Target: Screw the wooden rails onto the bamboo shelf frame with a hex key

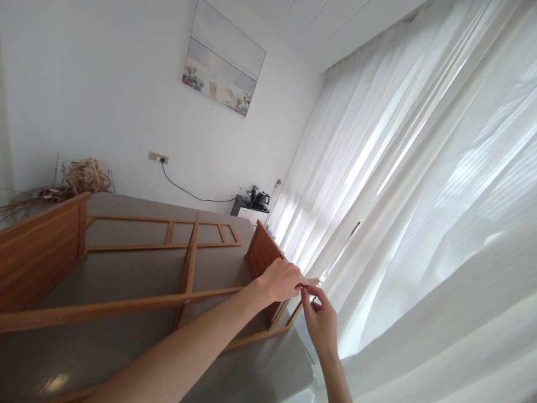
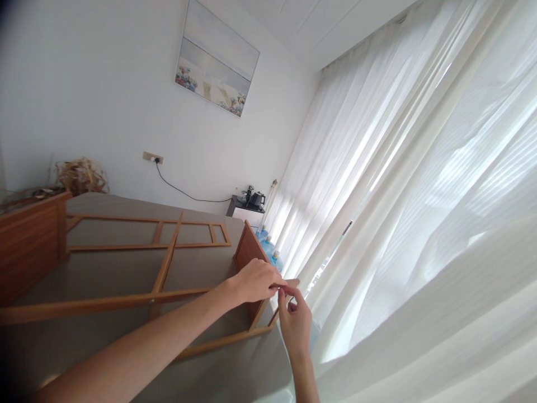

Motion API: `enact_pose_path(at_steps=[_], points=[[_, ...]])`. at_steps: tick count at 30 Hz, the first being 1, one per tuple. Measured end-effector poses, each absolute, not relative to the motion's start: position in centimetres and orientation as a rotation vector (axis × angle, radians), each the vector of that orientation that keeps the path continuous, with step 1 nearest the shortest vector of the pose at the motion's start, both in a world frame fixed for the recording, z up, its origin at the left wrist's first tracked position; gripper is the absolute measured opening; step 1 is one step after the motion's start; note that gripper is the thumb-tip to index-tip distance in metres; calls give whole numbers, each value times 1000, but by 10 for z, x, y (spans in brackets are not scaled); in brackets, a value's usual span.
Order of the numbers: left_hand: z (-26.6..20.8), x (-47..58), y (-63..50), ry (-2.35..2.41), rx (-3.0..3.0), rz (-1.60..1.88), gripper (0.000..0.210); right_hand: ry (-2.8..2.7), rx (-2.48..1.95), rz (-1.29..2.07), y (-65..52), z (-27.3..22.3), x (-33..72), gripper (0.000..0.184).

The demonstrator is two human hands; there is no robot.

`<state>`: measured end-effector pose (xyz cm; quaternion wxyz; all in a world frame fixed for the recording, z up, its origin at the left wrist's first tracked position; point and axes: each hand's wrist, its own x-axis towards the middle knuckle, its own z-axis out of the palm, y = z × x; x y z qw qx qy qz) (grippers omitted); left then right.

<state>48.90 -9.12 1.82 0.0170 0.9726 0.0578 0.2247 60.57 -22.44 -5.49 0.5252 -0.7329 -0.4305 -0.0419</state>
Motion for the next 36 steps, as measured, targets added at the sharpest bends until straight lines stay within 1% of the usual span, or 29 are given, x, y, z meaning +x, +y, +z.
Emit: enact_pose_path(at_steps=[4, 8, 11, 15, 17, 19, 21, 25, 29, 32, 36], points=[[18, 491, -92, 184, 3052, 670, 31, -959, -1844, -170, -231, -59, 606, 50], [18, 491, -92, 185, 3054, 634, 31, -969, -2043, -334, -242, -69, 606, 53], [17, 492, -91, 194, 3037, 645, 30, -1059, -2248, -366, -249, -82, 604, 44], [15, 492, -91, 210, 3015, 679, 28, -1228, -2432, -282, -256, -98, 603, 20], [14, 491, -91, 214, 3009, 681, 29, -1261, -2451, -257, -257, -104, 604, 14], [14, 491, -91, 217, 3006, 681, 29, -1254, -2432, -191, -259, -107, 607, 13], [15, 491, -91, 220, 3004, 683, 28, -1250, -2356, -110, -261, -107, 611, 15], [15, 492, -91, 215, 2999, 693, 27, -1275, -2093, 29, -262, -97, 616, 28], [15, 492, -90, 214, 2994, 698, 28, -1222, -1880, 146, -260, -79, 613, 32], [15, 493, -90, 215, 2996, 694, 28, -1088, -1813, 64, -255, -68, 606, 37], [16, 492, -91, 216, 3002, 686, 29, -981, -1732, -234, -247, -65, 598, 43]])
